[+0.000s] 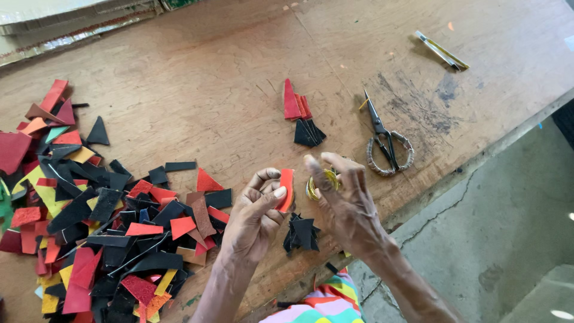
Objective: The person repeatedly picks small colored foam pieces from a pile, applies a yellow substance from a small container to one side, and places the treated piece on the table. The person handles red, orange, and black foam pieces one at a time.
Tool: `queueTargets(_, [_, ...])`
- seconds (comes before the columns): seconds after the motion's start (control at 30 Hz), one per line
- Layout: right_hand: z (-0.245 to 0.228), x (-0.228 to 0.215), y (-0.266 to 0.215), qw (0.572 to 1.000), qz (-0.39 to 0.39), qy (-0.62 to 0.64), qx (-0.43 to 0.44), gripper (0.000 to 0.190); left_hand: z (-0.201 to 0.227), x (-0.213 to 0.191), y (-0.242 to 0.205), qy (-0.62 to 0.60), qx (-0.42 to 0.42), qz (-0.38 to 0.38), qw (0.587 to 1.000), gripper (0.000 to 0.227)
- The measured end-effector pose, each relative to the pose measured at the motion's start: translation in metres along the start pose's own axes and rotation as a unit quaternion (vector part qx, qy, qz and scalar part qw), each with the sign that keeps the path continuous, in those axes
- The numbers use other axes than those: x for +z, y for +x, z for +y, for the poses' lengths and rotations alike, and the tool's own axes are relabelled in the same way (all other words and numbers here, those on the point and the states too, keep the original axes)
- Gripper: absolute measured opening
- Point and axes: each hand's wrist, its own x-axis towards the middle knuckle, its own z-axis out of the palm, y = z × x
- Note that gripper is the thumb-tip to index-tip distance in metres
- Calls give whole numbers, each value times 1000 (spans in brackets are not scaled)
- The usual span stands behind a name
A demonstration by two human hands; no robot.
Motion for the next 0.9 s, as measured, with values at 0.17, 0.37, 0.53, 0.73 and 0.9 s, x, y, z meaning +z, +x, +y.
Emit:
queueTargets(0.17, [-6, 2, 4, 995, 43, 47, -80, 82, 4, 3, -2, -21, -11, -34, 999, 35])
queueTargets(0.37, [13, -10, 26, 998, 53, 38, 27, 80, 0, -4, -5, 92, 7, -24, 995, 26])
queueTargets(0.53, [29, -31, 17, 986, 111, 109, 62, 72, 3, -23, 45, 382, 222, -6, 897, 23])
queueTargets(0.73, [26, -37, -2, 980, 108, 144, 90, 69, 20, -32, 138, 645, 413, 14, 643, 23])
queueTargets(0.9, [35, -38, -11, 974, 110, 153, 127, 64, 22, -37, 191, 685, 433, 10, 585, 18])
